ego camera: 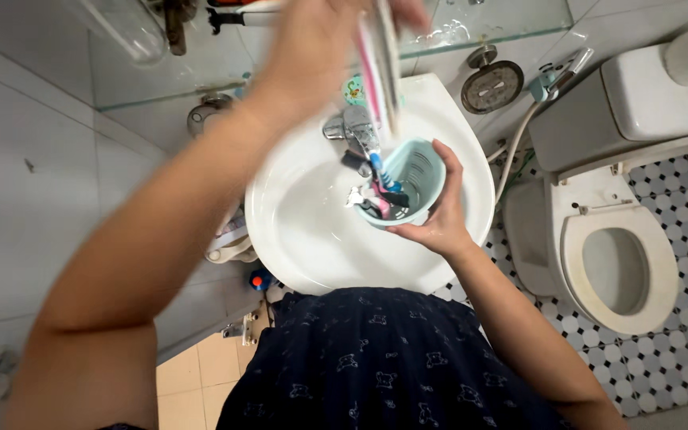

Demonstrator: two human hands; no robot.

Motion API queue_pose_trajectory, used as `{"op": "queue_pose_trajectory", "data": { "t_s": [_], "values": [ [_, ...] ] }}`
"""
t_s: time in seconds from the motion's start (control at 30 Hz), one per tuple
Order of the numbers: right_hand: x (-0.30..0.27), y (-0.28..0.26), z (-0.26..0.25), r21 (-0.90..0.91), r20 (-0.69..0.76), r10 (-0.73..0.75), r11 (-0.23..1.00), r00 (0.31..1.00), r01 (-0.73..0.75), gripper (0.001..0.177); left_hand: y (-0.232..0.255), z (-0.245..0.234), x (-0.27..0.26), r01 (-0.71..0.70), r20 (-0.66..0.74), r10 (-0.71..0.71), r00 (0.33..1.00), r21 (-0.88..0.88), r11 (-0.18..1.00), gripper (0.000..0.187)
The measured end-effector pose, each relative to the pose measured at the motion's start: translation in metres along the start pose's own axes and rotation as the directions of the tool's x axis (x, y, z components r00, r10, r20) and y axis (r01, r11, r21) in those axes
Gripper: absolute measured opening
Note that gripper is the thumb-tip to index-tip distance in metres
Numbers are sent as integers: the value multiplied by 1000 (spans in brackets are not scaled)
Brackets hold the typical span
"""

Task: The person cleans a light green plastic toothbrush holder using a brush under running water in a sink, then replaces toothbrushes and toothpaste tubes and hangs the holder back on a wall hook.

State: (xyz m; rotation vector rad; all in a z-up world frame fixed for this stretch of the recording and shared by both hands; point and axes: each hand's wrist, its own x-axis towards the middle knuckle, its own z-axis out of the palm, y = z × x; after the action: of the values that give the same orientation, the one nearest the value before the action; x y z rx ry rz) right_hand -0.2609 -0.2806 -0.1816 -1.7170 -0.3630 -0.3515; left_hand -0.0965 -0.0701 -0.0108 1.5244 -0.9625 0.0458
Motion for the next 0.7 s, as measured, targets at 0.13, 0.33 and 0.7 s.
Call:
{"op": "queue_pose_trajectory", "data": {
  "t_s": [0.13,0.33,0.7],
  "values": [
    [3,-10,-2,-69,76,-47,996,996,52,136,19,54,-26,180,93,-160,983,-292,939,23],
    [2,-9,-4,1,88,-103,995,991,103,131,6,39,-33,409,359,-350,865,-100,907,17],
    [0,-10,-1,15,70,-23,1000,997,22,133,14,18,-36,191,474,-387,791,409,892,89]
  ]
}}
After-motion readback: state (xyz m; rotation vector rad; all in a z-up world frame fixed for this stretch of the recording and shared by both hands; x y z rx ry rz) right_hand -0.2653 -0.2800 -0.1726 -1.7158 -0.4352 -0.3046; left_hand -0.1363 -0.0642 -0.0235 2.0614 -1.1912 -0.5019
